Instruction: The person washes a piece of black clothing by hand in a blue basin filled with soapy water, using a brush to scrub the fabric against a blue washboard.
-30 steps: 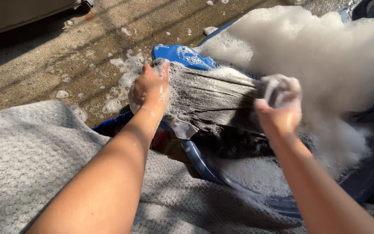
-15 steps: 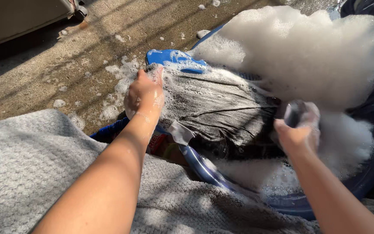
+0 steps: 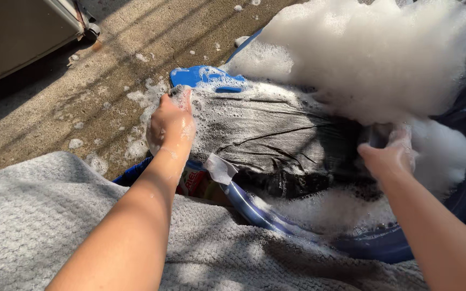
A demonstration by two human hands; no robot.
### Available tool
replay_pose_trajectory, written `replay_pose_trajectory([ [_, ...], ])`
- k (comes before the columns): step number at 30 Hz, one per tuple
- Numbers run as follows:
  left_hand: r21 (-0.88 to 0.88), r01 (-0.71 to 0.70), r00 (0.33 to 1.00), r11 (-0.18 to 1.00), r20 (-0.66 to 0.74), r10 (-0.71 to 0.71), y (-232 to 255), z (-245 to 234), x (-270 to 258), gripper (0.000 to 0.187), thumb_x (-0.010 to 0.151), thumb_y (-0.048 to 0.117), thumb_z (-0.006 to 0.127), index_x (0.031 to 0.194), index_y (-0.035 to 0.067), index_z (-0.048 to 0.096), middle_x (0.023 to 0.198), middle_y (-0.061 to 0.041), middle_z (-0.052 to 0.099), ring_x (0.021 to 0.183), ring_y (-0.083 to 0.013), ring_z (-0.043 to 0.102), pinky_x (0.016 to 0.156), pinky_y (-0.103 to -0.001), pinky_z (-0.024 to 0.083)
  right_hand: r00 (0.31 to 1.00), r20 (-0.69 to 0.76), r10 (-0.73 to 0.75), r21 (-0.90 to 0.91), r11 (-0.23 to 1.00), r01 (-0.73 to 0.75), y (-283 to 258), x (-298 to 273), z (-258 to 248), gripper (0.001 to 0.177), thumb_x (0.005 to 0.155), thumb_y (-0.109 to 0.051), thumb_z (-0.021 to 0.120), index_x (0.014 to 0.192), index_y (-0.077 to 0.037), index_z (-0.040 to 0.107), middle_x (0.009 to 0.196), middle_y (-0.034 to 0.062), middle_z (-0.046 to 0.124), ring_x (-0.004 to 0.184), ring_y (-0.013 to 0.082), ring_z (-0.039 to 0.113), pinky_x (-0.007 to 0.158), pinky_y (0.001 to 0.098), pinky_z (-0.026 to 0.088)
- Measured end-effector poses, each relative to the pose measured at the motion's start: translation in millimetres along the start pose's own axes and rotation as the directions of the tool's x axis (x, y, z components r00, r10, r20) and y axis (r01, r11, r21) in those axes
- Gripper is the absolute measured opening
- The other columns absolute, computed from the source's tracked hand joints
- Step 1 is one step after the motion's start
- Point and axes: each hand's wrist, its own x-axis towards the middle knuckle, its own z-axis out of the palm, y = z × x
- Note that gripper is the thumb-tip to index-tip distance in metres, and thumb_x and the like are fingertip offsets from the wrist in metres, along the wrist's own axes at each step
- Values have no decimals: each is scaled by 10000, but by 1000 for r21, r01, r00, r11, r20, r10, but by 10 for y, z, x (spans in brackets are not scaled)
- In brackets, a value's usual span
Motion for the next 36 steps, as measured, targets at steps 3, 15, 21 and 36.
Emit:
replay_pose_trajectory([
  [3, 10, 56, 998, 998, -3, -56, 32, 43, 50, 727, 939, 763, 433, 1321, 157, 556, 1038, -196, 727, 973, -384, 729, 807, -497, 575, 947, 69, -314, 834, 539, 118, -687, -120, 494, 558, 815, -36, 665, 1320, -91, 435, 1275, 63, 575, 1062, 144, 569, 895, 312, 540],
  [15, 117, 20, 992, 993, -122, -5, -68, 503, 573, 723, 969, 692, 496, 1349, 77, 505, 952, -238, 732, 870, -377, 740, 662, -475, 591, 994, -14, -112, -389, 916, 97, 186, 432, 96, 911, 734, -223, 912, 1500, -61, 448, 1331, 197, 622, 1179, 361, 597, 987, 442, 486],
  [21, -4, -2, 1000, 1000, -19, 2, -172, 384, 347, 671, 947, 609, 556, 1420, 144, 455, 949, -195, 751, 888, -355, 761, 704, -472, 602, 803, 114, -584, 746, 584, 319, -1212, -206, 806, 402, 790, 66, 623, 1158, -50, 511, 1166, 124, 585, 1054, 198, 518, 1035, 295, 436],
  [36, 18, -6, 1000, 1000, -27, 6, -75, 281, 229, 699, 975, 709, 491, 1285, 84, 532, 944, -210, 722, 889, -379, 735, 689, -479, 582, 996, -83, 36, 294, 956, -10, -672, 258, 598, 517, 809, -113, 756, 1261, -134, 506, 1117, 40, 687, 971, 102, 635, 906, 280, 547],
])
